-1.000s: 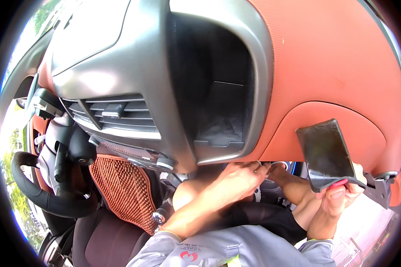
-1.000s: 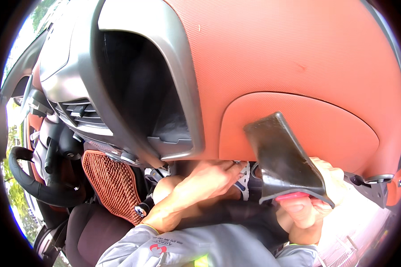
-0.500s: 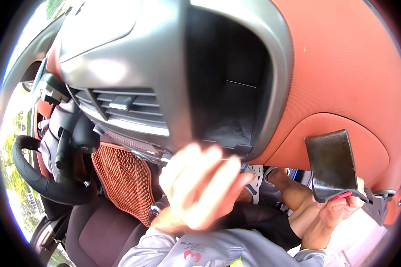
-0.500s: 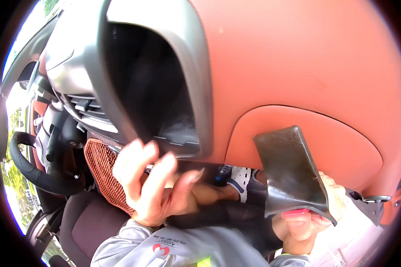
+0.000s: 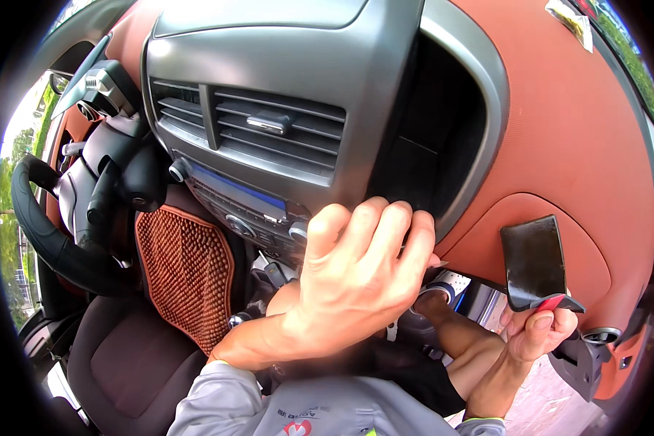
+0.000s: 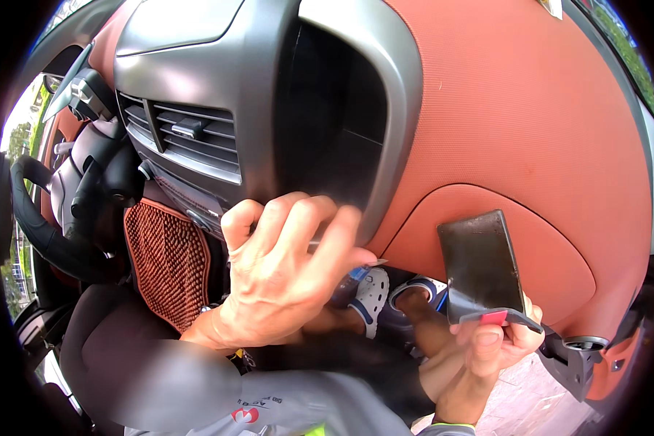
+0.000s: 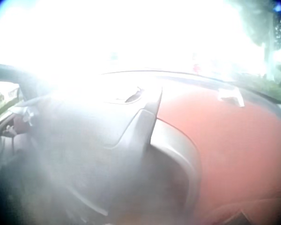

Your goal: The person uses a red plastic pry tool and a metal pick to remove a dashboard trim panel on the passenger side of a car. They insert the tools into seams, pry to release clips, and pull the panel away from the dashboard.

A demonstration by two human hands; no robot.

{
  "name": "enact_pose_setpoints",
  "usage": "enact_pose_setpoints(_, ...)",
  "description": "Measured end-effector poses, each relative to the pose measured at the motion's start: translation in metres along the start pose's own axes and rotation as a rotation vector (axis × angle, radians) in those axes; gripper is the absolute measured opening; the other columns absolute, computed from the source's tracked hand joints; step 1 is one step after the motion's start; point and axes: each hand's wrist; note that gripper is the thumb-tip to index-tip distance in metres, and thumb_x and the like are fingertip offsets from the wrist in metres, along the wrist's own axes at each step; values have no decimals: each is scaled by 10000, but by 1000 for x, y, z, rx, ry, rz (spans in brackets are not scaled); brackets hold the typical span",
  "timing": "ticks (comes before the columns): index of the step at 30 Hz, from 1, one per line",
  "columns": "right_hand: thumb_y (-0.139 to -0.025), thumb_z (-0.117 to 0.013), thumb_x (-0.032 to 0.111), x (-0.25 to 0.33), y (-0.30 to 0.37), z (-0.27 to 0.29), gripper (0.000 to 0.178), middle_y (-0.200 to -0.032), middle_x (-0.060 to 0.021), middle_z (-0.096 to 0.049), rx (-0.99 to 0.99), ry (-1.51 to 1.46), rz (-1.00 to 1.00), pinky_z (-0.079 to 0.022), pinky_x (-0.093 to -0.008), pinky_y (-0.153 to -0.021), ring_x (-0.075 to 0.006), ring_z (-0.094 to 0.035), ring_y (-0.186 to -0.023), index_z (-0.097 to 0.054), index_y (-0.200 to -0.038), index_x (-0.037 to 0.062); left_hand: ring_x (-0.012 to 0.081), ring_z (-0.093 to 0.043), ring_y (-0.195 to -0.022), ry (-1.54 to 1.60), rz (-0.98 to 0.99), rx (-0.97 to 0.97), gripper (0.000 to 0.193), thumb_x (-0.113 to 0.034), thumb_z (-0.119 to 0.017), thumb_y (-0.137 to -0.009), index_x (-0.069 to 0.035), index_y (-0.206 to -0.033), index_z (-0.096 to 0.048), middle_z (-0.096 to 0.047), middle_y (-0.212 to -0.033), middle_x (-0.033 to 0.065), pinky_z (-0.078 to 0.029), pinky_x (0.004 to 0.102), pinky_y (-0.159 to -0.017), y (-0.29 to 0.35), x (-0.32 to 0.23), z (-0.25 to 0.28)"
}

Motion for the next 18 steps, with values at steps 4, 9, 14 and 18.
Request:
enact_pose_setpoints(4, -878, -756, 598, 7, -4, -5, 676, -503, -36, -540, 2, -57, -65, -449, -233, -418, -123, -555, -417, -609, -733, -46, 169, -583, -849, 19, 0, 22, 359, -422, -688, -869, -92, -1008, -703, -582, -905, 4, -325, 369, -833, 0, 3, 0)
enact_pose_setpoints(9, -1015, -642, 398, -8, 1, 1, 470, -504, -31, -464, 35, -149, 118, -425, -261, -379, -112, -447, -393, -520, -901, -41, 165, -581, -821, 56, 37, -9, 326, -415, -678, -883, -99, -958, -712, -574, -867, 1, -315, 362, -824, 2, 0, -5)
enact_pose_setpoints(14, -1048, -624, 338, -9, -1, 1, 424, -497, -35, -451, 81, -199, 150, -422, -267, -374, -111, -425, -378, -514, -969, -63, 167, -588, -791, 70, 64, -49, 315, -409, -698, -874, -99, -929, -711, -570, -850, 5, -312, 354, -821, 5, -1, -10)
enact_pose_setpoints(18, -874, -739, 567, -10, 9, 15, 660, -683, -97, -579, -72, -42, -23, -441, -253, -385, -129, -525, -431, -582, -913, -74, 171, -596, -800, 47, 59, -44, 317, -402, -707, -859, -93, -934, -710, -575, -860, 13, -318, 352, -814, 2, -2, -7)
Point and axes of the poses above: each hand's wrist, its own y-axis away from the middle knuckle, its own z-axis out of the back of the hand, x = y × z
